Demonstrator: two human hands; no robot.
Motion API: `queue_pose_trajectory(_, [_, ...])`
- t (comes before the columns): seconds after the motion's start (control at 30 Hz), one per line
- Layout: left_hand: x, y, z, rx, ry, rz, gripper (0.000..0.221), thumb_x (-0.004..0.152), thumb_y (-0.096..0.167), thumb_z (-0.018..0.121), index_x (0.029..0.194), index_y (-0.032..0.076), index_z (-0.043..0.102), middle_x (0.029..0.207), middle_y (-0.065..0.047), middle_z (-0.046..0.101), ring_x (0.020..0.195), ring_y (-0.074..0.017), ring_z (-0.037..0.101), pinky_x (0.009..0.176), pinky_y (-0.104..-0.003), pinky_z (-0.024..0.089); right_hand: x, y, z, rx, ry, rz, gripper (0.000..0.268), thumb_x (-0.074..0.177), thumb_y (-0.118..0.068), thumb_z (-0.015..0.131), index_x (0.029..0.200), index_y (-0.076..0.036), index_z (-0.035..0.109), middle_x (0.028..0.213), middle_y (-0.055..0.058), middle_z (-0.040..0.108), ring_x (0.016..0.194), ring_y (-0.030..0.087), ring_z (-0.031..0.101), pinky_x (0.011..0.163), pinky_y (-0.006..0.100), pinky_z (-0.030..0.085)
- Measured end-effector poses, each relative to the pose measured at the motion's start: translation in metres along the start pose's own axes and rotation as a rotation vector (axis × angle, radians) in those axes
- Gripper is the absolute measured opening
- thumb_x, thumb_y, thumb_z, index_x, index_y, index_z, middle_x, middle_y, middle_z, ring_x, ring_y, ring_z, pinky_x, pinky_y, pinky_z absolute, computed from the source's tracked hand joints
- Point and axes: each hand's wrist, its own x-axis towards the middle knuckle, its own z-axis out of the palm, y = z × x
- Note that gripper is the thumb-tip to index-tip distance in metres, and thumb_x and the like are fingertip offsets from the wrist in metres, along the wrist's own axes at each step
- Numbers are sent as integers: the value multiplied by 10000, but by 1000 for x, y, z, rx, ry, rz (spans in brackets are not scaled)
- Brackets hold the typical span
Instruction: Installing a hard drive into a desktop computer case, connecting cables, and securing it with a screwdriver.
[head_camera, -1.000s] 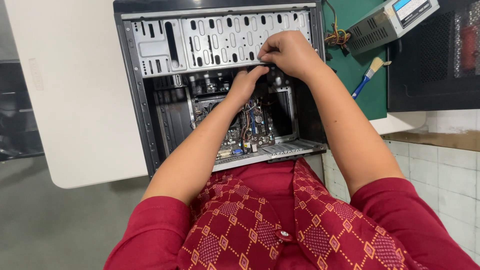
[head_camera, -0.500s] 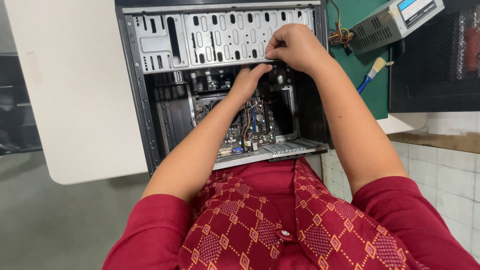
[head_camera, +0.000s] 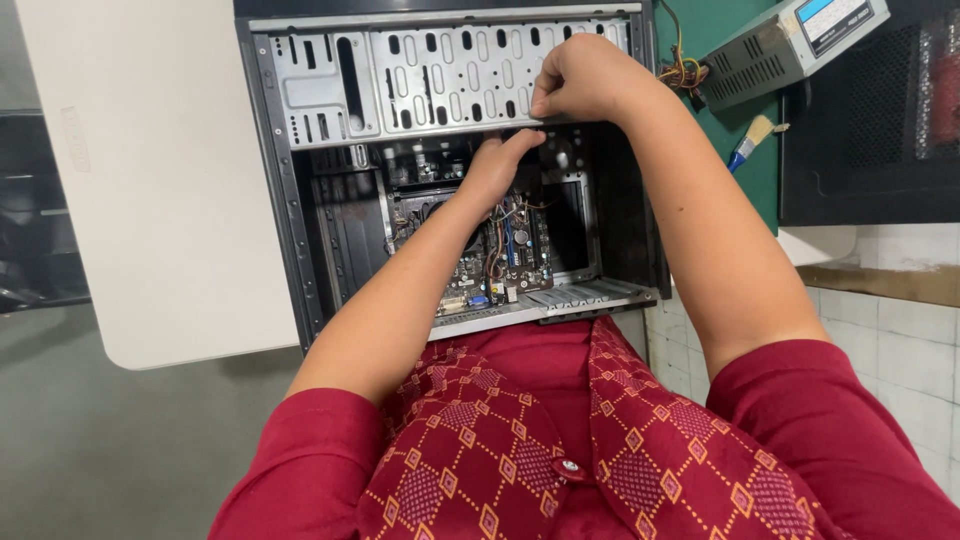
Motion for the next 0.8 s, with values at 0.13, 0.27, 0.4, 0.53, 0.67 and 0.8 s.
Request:
queue_pose_trajectory(0.13, [6, -5, 0, -22, 13, 59, 808, 696, 462, 644, 1411, 93, 576, 1427, -78, 626, 1320, -263, 575, 1097, -373, 432, 0, -2, -3, -16, 31, -4, 59, 856, -173, 816, 798, -171, 804, 798, -26, 743, 789, 139, 636, 702, 341, 494])
queue_pose_trajectory(0.27, [-4, 4, 0, 26, -6, -34, 856, 675, 501, 620, 1410, 68, 556, 1426, -103, 606, 1307, -275, 572, 1063, -391, 441, 0, -2, -3, -26, 7, 14, 88, 926, -177, 781, 848, -146, 806, 853, -2, 753, 781, 170, 635, 712, 374, 507])
queue_pose_trajectory(0.4, [-4, 5, -1, 27, -13, -40, 857, 675, 502, 616, 1413, 70, 550, 1433, -111, 595, 1313, -284, 564, 1071, -409, 436, -3, -8, -6, -25, -2, 48, 79, 907, -163, 756, 848, -165, 807, 898, -29, 766, 851, 159, 652, 755, 359, 508])
queue_pose_trajectory(0.53, [-8, 9, 0, 49, 1, -78, 943, 657, 524, 606, 1449, 23, 500, 1468, -143, 562, 1337, -301, 545, 1068, -412, 434, -2, -9, -1, -53, -3, 53, 87, 907, -168, 747, 874, -173, 827, 906, -14, 777, 901, 175, 683, 794, 359, 532])
queue_pose_trajectory(0.67, [-10, 11, 0, 74, -1, -105, 943, 648, 533, 592, 1429, 11, 506, 1450, -144, 560, 1310, -296, 550, 1038, -405, 436, -3, -4, 5, -30, 31, 66, 92, 933, -201, 750, 865, -161, 796, 861, 19, 748, 842, 209, 656, 729, 380, 511])
queue_pose_trajectory(0.8, [-11, 12, 0, 59, 2, -104, 917, 649, 523, 598, 1415, 25, 523, 1430, -128, 572, 1296, -287, 556, 1035, -402, 434, -4, -1, 9, 2, 59, 67, 92, 932, -187, 752, 846, -155, 760, 898, 9, 738, 855, 205, 641, 739, 377, 510])
